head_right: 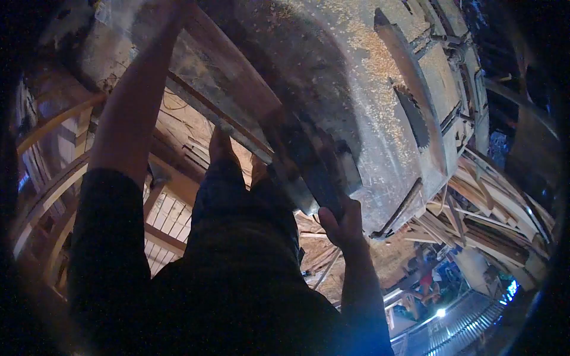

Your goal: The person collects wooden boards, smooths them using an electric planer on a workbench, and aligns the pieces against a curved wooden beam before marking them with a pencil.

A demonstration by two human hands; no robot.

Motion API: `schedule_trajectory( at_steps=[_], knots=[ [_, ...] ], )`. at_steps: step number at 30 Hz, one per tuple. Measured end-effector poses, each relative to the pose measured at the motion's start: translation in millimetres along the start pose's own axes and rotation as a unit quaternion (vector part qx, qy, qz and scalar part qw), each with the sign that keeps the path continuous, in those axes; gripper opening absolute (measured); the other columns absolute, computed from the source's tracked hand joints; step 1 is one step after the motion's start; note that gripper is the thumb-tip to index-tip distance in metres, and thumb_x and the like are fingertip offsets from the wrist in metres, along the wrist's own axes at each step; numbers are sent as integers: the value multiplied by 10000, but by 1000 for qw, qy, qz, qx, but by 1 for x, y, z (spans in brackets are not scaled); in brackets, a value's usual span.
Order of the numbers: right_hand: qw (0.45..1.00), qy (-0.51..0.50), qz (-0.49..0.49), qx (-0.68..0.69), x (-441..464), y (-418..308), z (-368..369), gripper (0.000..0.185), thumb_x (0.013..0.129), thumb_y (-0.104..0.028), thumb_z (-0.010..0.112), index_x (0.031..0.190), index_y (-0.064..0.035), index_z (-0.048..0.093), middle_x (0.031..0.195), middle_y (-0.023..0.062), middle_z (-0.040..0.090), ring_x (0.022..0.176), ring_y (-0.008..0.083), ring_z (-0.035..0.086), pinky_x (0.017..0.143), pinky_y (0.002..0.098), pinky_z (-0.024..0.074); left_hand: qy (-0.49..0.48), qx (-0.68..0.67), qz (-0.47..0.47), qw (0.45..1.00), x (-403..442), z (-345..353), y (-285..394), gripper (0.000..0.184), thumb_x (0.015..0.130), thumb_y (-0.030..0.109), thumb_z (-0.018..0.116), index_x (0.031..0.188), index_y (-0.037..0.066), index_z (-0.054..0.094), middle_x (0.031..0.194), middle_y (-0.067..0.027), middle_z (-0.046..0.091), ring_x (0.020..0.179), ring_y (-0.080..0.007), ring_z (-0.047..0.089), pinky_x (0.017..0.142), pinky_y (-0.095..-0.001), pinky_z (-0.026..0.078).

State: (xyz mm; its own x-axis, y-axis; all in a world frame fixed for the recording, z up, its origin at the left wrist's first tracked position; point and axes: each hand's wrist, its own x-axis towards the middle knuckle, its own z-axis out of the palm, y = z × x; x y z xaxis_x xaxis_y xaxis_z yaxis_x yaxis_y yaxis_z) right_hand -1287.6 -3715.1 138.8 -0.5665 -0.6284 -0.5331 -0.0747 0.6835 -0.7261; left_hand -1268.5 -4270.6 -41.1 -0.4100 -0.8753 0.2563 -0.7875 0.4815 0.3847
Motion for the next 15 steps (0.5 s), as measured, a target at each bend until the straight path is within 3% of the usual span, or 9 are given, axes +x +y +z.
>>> schedule_trajectory(
  at_steps=[2,5,8,11,15],
  knots=[
    [995,-49,81,35,11,-18,-2,586,900,-412,760,1233,58,650,727,34,639,663,98,577,615,326,493,1,-3,-2,1000,0,-1,1,917,848,430,736,1563,43,311,1254,-308,535,1105,-463,614,957,-562,508],
    [993,20,-9,-115,17,-2,11,557,906,-347,764,1259,64,633,706,50,634,656,98,591,610,320,500,2,-5,-8,1000,-2,-5,0,910,851,434,733,1560,42,319,1261,-305,538,1114,-460,612,964,-561,506],
    [999,13,35,32,34,-33,24,554,915,-329,753,1276,67,611,672,42,610,626,90,576,585,316,497,0,-11,-15,1000,-1,-4,2,902,853,437,731,1556,41,328,1269,-302,540,1123,-457,611,970,-559,503],
    [998,-34,50,-17,55,-48,28,552,926,-316,738,1292,67,585,678,19,617,603,82,569,557,308,487,-3,-16,-22,1000,-4,-4,2,894,855,440,728,1552,40,337,1277,-300,542,1132,-454,609,977,-558,501],
    [998,-35,38,46,84,-84,44,569,935,-312,725,1328,63,558,713,15,650,610,75,589,552,291,485,-7,-24,-31,999,-5,-3,2,884,858,445,725,1547,38,349,1287,-296,546,1144,-450,607,986,-556,497]
  ],
)
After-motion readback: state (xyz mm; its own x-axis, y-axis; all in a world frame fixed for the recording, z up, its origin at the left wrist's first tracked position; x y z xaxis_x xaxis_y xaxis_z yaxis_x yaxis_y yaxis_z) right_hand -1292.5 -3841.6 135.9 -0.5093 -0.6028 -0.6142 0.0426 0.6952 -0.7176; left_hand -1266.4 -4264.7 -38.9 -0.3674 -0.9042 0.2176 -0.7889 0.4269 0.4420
